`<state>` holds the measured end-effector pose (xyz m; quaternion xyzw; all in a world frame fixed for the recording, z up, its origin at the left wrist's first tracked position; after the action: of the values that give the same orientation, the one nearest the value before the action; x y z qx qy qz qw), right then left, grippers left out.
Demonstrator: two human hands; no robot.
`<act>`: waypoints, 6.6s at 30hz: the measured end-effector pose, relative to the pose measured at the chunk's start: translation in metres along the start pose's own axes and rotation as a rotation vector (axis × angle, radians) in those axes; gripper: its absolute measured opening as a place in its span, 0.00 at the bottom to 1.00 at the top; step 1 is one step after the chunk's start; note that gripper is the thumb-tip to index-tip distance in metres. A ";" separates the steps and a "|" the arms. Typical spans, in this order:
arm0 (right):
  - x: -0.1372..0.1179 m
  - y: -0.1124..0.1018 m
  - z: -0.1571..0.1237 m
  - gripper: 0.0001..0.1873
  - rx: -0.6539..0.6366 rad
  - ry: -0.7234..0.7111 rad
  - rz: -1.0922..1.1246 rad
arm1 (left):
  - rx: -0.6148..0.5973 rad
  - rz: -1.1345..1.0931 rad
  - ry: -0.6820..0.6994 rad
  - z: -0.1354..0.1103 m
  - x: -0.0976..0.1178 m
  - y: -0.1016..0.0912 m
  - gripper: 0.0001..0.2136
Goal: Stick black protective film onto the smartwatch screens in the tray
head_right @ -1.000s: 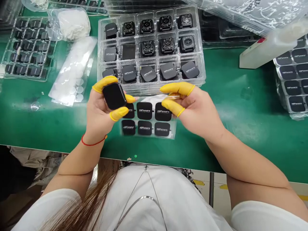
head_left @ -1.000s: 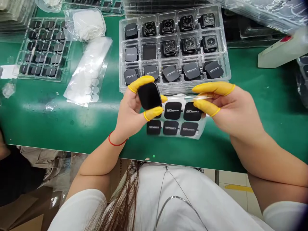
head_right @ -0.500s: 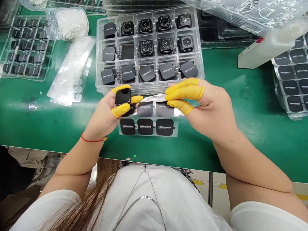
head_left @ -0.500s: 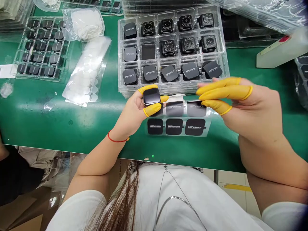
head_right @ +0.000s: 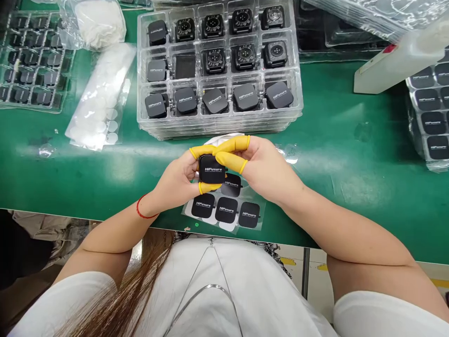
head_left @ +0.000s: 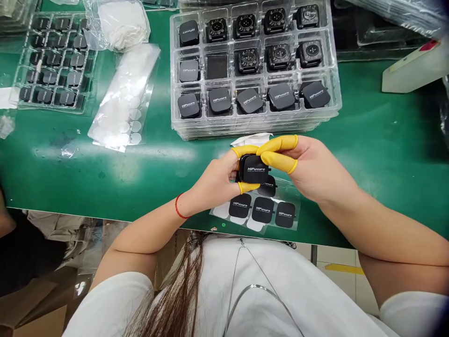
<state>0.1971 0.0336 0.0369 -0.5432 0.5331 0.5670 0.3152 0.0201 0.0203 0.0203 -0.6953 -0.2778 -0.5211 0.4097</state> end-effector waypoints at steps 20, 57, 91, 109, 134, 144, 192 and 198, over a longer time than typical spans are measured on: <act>-0.005 0.003 -0.001 0.09 -0.006 -0.080 -0.207 | 0.003 0.027 0.001 0.000 -0.002 0.001 0.25; -0.074 -0.007 0.169 0.20 -0.068 -0.447 -1.449 | 0.146 0.001 -0.005 0.019 -0.022 -0.013 0.22; 0.001 0.006 -0.008 0.08 -0.171 -0.686 -0.903 | 0.008 0.178 0.191 0.006 -0.011 -0.004 0.25; 0.005 -0.033 0.007 0.18 -0.133 0.045 -0.415 | 0.099 0.011 0.126 0.001 0.002 -0.016 0.27; -0.011 -0.005 0.002 0.09 -0.103 0.066 -0.200 | 0.002 0.164 0.137 0.003 -0.009 0.001 0.24; -0.007 -0.006 0.002 0.10 -0.116 0.060 -0.257 | -0.006 0.200 0.156 0.003 -0.011 0.000 0.24; -0.051 -0.007 0.062 0.18 -0.031 -0.446 -0.844 | 0.072 -0.105 0.061 0.013 -0.021 -0.001 0.38; -0.002 0.020 -0.011 0.12 -0.242 -0.605 -0.954 | 0.025 0.029 0.129 0.010 -0.022 0.007 0.30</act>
<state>0.1814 0.0192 0.0456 -0.5693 0.0466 0.5493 0.6099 0.0240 0.0257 -0.0041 -0.6592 -0.2471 -0.5552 0.4428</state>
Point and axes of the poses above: each hand's wrist, its own z-axis towards the middle knuckle, its own y-axis out of the palm, x = y × z, the point moved 2 cm from there along z, towards the middle knuckle, and after that the axes turned 15 degrees about z, right-handed, at the moved point
